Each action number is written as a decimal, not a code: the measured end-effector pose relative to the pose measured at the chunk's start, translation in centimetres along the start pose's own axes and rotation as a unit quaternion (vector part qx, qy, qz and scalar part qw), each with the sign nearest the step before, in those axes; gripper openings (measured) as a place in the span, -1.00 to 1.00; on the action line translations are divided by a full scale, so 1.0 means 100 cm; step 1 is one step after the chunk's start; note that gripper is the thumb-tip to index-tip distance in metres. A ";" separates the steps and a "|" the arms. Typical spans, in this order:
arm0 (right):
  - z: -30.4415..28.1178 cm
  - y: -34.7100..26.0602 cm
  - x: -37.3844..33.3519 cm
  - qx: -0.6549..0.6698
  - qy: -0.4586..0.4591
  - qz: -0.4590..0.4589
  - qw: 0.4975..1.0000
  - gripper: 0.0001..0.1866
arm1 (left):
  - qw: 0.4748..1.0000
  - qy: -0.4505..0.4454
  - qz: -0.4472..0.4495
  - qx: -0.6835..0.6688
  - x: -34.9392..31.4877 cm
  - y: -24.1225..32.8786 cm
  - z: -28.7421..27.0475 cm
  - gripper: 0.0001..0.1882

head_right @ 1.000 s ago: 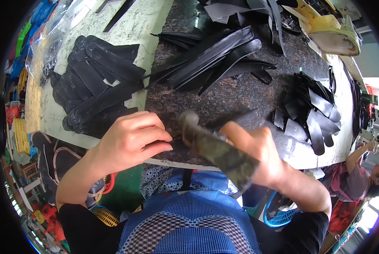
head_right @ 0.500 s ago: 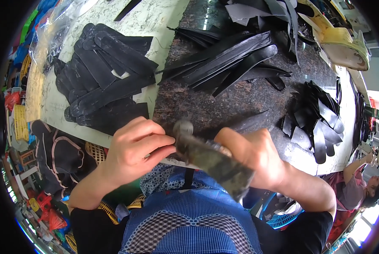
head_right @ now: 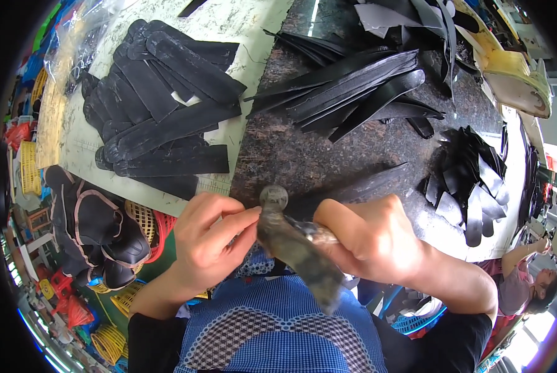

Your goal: Hammering and applying glue to leather shoe components at a workbench.

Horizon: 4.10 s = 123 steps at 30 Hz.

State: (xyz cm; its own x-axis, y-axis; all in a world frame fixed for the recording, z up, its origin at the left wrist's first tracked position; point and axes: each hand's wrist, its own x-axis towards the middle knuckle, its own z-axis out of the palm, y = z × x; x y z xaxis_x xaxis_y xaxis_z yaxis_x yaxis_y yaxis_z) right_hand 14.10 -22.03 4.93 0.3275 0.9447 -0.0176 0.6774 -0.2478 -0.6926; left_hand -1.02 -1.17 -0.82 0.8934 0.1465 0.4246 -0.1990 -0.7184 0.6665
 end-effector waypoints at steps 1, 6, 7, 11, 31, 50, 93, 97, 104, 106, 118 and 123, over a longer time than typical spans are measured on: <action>0.001 0.001 0.000 0.007 0.001 0.006 1.000 -0.77 | 1.000 0.006 -0.016 0.010 -0.001 0.002 0.001 -0.75; 0.005 0.000 0.000 0.007 0.001 -0.008 1.000 -0.78 | 0.999 0.003 -0.018 0.044 -0.001 0.002 -0.007 -0.78; 0.005 0.001 0.001 0.007 0.001 -0.006 1.000 -0.78 | 0.998 -0.007 -0.006 0.066 0.000 0.000 -0.009 -0.78; 0.009 0.000 0.002 0.007 0.034 0.000 0.999 -0.79 | 0.999 0.013 -0.008 0.034 -0.008 0.001 0.000 -0.76; 0.002 0.001 -0.048 0.103 0.040 0.104 0.988 -0.75 | 0.983 -0.101 0.148 -0.032 0.044 -0.025 0.000 -0.73; -0.011 -0.001 -0.014 -0.039 0.020 -0.017 0.999 -0.76 | 0.997 -0.046 0.061 -0.008 0.017 -0.006 0.005 -0.75; -0.007 0.005 -0.016 -0.049 0.043 0.000 0.998 -0.77 | 0.998 -0.012 0.049 0.038 0.008 0.007 0.014 -0.77; -0.013 0.002 -0.018 -0.048 -0.007 -0.001 0.999 -0.76 | 0.999 -0.012 0.045 0.007 0.011 0.006 0.017 -0.76; -0.008 0.004 -0.021 -0.056 0.009 0.005 0.998 -0.80 | 0.989 -0.050 0.127 0.064 0.026 -0.006 0.005 -0.76; -0.007 0.006 -0.019 -0.030 0.016 0.010 0.999 -0.80 | 0.992 -0.034 0.107 0.064 0.019 -0.001 0.007 -0.75; -0.009 0.015 -0.026 0.016 0.118 0.048 0.992 -0.79 | 0.996 -0.010 0.081 0.047 0.018 0.006 0.028 -0.81; -0.025 0.001 -0.050 -0.038 0.086 0.078 0.993 -0.68 | 0.980 -0.068 0.177 0.057 0.050 -0.003 0.029 -0.78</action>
State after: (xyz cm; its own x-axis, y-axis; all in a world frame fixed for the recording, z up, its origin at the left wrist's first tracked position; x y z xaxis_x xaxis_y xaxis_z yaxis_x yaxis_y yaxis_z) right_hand 14.17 -27.32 6.72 0.5345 0.8451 0.0075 0.6555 -0.4090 -0.6349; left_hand 4.68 -2.17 -0.69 0.8237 -0.2125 0.5256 -0.4666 -0.7808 0.4155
